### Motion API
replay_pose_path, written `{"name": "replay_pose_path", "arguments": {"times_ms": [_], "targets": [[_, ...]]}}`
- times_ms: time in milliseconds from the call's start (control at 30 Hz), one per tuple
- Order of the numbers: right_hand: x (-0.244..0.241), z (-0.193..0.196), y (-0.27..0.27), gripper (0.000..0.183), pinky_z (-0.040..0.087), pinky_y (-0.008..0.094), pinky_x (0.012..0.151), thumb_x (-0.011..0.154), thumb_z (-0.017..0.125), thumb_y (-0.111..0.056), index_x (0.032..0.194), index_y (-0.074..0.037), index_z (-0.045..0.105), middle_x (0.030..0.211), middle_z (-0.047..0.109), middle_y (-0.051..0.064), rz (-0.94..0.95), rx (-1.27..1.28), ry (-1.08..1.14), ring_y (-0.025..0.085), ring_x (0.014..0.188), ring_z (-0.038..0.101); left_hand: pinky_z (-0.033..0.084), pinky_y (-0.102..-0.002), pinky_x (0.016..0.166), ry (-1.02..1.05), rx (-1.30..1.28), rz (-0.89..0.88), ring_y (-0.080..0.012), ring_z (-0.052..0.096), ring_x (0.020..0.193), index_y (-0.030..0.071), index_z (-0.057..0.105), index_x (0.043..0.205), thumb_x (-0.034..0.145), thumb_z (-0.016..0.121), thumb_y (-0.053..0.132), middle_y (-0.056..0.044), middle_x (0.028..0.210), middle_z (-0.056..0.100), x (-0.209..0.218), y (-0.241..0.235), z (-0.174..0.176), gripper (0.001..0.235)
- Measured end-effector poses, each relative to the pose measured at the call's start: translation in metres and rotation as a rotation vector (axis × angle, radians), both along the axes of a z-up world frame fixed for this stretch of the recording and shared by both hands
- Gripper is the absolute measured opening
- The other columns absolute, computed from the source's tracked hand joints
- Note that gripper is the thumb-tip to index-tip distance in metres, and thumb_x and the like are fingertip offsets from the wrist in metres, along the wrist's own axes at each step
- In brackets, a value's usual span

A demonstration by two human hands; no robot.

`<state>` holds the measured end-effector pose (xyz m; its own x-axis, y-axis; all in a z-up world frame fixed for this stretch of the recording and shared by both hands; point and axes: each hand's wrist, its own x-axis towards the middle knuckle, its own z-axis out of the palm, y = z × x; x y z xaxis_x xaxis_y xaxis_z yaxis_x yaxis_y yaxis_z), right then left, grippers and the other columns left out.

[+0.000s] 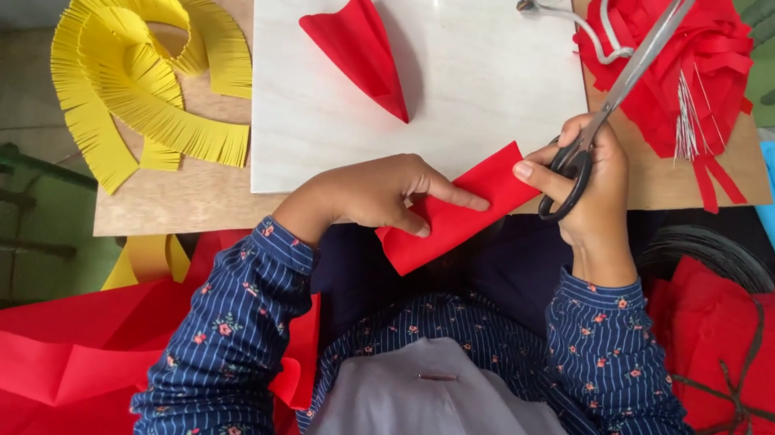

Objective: Folding red fabric and cutting it into small strips using scissors on a workbench.

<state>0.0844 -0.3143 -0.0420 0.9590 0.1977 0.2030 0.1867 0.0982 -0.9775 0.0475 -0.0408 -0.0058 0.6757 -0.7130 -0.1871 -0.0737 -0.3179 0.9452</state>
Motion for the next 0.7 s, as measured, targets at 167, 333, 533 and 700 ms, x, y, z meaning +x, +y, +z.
{"name": "replay_pose_path", "arguments": {"times_ms": [167, 333, 533, 700], "targets": [[-0.010, -0.009, -0.005, 0.052, 0.054, 0.021, 0.073, 0.082, 0.089, -0.002, 0.104, -0.012, 0.042, 0.080, 0.072, 0.015, -0.075, 0.027, -0.011, 0.015, 0.077, 0.074, 0.058, -0.043, 0.090, -0.026, 0.017, -0.034, -0.0305, 0.066, 0.111, 0.025, 0.072, 0.133, 0.077, 0.069, -0.010, -0.015, 0.131, 0.071, 0.006, -0.007, -0.003, 0.066], [-0.017, -0.013, -0.012, 0.052, 0.054, 0.021, 0.071, 0.083, 0.088, -0.002, 0.103, -0.013, 0.041, 0.082, 0.073, 0.014, -0.122, 0.036, -0.011, 0.013, 0.075, 0.072, 0.040, -0.052, 0.113, 0.047, -0.105, -0.110, -0.0361, 0.049, 0.138, 0.021, 0.070, 0.135, 0.075, 0.064, -0.012, -0.020, 0.155, 0.052, 0.009, -0.014, 0.012, 0.069], [-0.014, -0.014, -0.015, 0.053, 0.056, 0.022, 0.070, 0.080, 0.090, -0.005, 0.102, -0.013, 0.042, 0.081, 0.074, 0.014, -0.151, 0.048, 0.009, 0.013, 0.073, 0.072, 0.030, -0.054, 0.119, 0.114, -0.150, -0.226, -0.0373, 0.041, 0.144, 0.020, 0.066, 0.140, 0.074, 0.063, -0.010, -0.020, 0.159, 0.046, 0.028, -0.013, -0.005, 0.073], [-0.008, -0.010, -0.012, 0.052, 0.056, 0.021, 0.066, 0.079, 0.090, -0.007, 0.100, -0.013, 0.043, 0.080, 0.074, 0.013, -0.159, 0.014, 0.039, 0.012, 0.072, 0.073, 0.030, -0.053, 0.120, 0.153, -0.193, -0.333, -0.0345, 0.040, 0.143, 0.021, 0.064, 0.142, 0.074, 0.066, -0.012, -0.018, 0.158, 0.044, 0.044, -0.011, -0.011, 0.076]]}}
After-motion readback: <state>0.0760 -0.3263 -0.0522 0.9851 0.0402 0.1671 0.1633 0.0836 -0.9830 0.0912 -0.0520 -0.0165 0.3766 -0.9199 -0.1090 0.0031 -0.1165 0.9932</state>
